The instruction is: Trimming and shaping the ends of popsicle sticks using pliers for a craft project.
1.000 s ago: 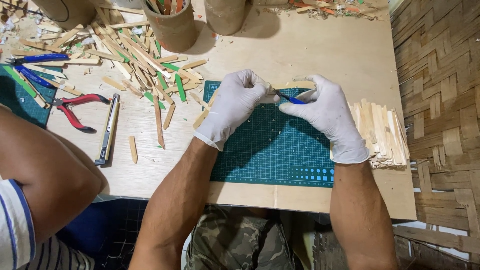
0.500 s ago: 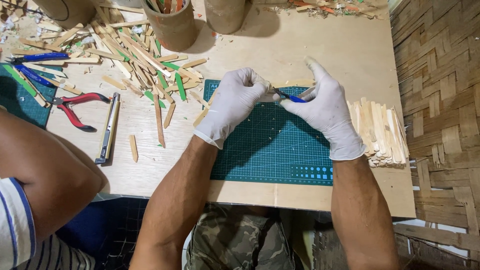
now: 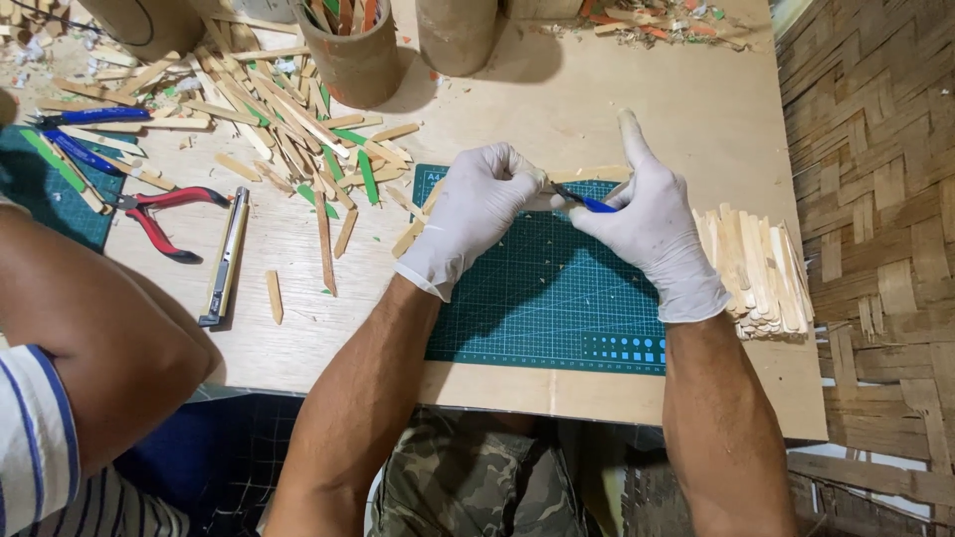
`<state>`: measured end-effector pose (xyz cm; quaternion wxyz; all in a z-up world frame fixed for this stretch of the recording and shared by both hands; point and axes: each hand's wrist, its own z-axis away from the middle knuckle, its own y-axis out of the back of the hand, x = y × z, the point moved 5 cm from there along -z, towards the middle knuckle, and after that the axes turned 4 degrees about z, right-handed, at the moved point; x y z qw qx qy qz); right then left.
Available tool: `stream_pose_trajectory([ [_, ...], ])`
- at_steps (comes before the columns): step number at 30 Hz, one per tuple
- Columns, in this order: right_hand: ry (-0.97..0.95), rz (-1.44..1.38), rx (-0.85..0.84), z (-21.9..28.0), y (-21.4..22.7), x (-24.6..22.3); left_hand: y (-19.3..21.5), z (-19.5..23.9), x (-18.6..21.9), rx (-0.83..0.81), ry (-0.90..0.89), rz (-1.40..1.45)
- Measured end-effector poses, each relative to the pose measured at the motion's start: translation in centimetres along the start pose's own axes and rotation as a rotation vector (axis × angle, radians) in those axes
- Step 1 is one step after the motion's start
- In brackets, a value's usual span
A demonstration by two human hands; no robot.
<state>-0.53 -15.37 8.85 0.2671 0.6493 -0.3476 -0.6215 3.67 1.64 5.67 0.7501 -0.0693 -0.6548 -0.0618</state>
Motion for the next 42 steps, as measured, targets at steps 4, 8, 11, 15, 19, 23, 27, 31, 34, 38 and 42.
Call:
stream_pose_trajectory([
  [4, -0.042, -0.023, -0.005, 0.1, 0.4, 0.1, -0.1, -0.8, -1.4, -0.005, 0.000, 0.012],
  [8, -0.086, -0.064, -0.094, 0.0, 0.4, 0.5, 0.2, 0.1, -0.2, -0.001, 0.048, 0.168],
  [11, -0.095, -0.021, -0.098, -0.7, 0.3, 1.8, 0.6, 0.6, 0.5, 0.003, 0.073, 0.270],
  [15, -0.067, -0.098, -0.067, -1.3, 0.0, 4.2, 0.6, 0.0, -0.6, -0.005, 0.100, 0.504],
  [19, -0.082, -0.415, 0.018, -1.1, -0.3, 2.9, 0.1, 0.4, -0.1, -0.042, 0.127, 0.486],
  [23, -0.030, -1.066, 0.147, -2.0, -2.7, 4.4, -0.5, 0.5, -0.4, -0.041, 0.138, 0.447],
  [27, -0.229, -1.153, 0.290, -0.9, -1.7, 1.7, -1.2, 1.1, 0.3, -0.022, 0.124, 0.428],
  [31, -0.311, -1.091, 0.384, -1.8, -2.0, 3.9, -2.4, 1.4, -0.3, -0.091, 0.119, 0.254],
  [34, -0.245, -1.005, 0.364, -1.8, -1.1, 4.0, -3.1, 1.4, -1.2, -0.142, 0.104, 0.163],
  [38, -0.153, -0.818, 0.296, -1.0, 1.0, 1.8, -3.2, 1.4, -1.7, -0.184, 0.074, 0.060],
  [42, -0.124, -0.763, 0.256, -0.1, 2.5, -0.9, -3.5, 1.9, -1.4, -0.211, 0.067, 0.038],
])
